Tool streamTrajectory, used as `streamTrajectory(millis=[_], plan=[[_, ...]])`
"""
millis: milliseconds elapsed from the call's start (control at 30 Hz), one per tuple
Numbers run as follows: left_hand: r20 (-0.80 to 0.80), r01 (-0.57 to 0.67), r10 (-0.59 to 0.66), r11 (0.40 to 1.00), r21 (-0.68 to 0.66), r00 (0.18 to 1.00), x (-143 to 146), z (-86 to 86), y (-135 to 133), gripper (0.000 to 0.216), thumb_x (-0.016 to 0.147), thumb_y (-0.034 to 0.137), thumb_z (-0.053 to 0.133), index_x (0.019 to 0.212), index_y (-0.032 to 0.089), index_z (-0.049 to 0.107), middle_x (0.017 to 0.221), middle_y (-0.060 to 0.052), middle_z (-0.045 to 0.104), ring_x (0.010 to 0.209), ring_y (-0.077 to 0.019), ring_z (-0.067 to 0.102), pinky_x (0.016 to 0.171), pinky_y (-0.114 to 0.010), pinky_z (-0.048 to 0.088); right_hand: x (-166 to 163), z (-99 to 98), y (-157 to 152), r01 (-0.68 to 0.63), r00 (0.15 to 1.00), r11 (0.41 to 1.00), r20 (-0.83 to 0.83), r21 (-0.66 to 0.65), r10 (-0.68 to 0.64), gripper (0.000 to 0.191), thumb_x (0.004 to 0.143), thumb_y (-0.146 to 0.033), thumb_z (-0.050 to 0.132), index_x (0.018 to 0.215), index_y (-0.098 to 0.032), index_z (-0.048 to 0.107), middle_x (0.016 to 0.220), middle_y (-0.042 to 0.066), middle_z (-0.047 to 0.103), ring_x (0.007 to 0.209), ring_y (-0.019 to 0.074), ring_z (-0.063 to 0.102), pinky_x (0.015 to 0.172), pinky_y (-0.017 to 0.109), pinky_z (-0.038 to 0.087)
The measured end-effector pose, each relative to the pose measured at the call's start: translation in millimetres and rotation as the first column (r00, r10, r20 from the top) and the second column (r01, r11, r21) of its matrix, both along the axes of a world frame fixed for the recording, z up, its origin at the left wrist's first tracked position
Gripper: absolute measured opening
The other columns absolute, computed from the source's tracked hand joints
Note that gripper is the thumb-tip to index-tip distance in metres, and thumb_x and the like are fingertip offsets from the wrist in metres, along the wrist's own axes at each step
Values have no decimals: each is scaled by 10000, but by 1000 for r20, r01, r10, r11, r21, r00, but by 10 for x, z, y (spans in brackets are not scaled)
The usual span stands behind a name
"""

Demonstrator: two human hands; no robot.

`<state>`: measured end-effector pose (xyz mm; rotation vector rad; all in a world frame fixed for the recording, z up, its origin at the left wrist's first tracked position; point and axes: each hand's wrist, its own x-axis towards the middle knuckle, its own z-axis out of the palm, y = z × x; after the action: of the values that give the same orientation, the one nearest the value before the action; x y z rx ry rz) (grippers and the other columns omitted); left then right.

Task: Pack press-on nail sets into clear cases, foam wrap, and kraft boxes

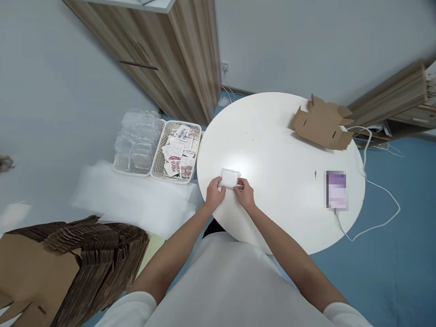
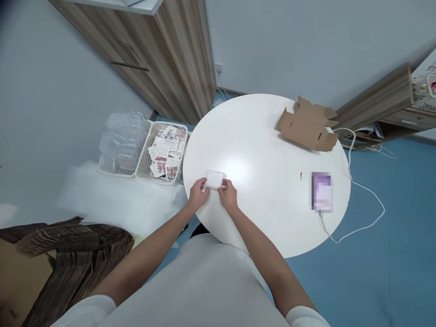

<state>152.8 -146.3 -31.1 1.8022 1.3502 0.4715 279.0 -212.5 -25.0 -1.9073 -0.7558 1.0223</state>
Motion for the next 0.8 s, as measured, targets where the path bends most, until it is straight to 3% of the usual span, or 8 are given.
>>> streamTrajectory(millis=[200, 333, 533, 800], plan=[[-162, 104, -76, 980, 169, 984, -71, 6, 771, 487, 690, 161, 490, 1172, 125, 431, 1062, -124, 432, 1041, -249, 435, 904, -410, 382, -151, -56, 896, 67, 996, 997, 49, 42, -69, 381, 687, -228, 515, 1063, -190, 475, 977, 54, 546, 694, 120, 546, 715, 304, 474], [-212, 190, -139, 952, 239, 967, -49, 42, 1002, 517, 713, 138, 452, 1221, 133, 357, 1139, -136, 404, 1090, -268, 383, 921, -429, 350, -157, -95, 1231, 83, 994, 996, 73, 37, -85, 393, 703, -224, 500, 1092, -181, 469, 929, 45, 535, 718, 118, 531, 740, 293, 463], [-268, 285, -219, 928, 239, 938, -89, 29, 999, 563, 692, 97, 461, 1235, 149, 323, 1248, -151, 324, 1167, -289, 312, 936, -448, 325, -180, -133, 1295, 84, 993, 995, 81, 50, -88, 394, 734, -238, 462, 1127, -200, 452, 938, 37, 534, 769, 125, 517, 761, 299, 454], [-289, 330, -256, 912, 245, 922, -136, 60, 1034, 562, 725, 213, 503, 1246, 147, 302, 1276, -162, 302, 1196, -310, 280, 949, -473, 296, -204, -94, 1242, 91, 993, 995, 77, 35, -93, 515, 706, -304, 506, 1200, -219, 383, 1063, 66, 476, 887, 157, 483, 731, 300, 460]])
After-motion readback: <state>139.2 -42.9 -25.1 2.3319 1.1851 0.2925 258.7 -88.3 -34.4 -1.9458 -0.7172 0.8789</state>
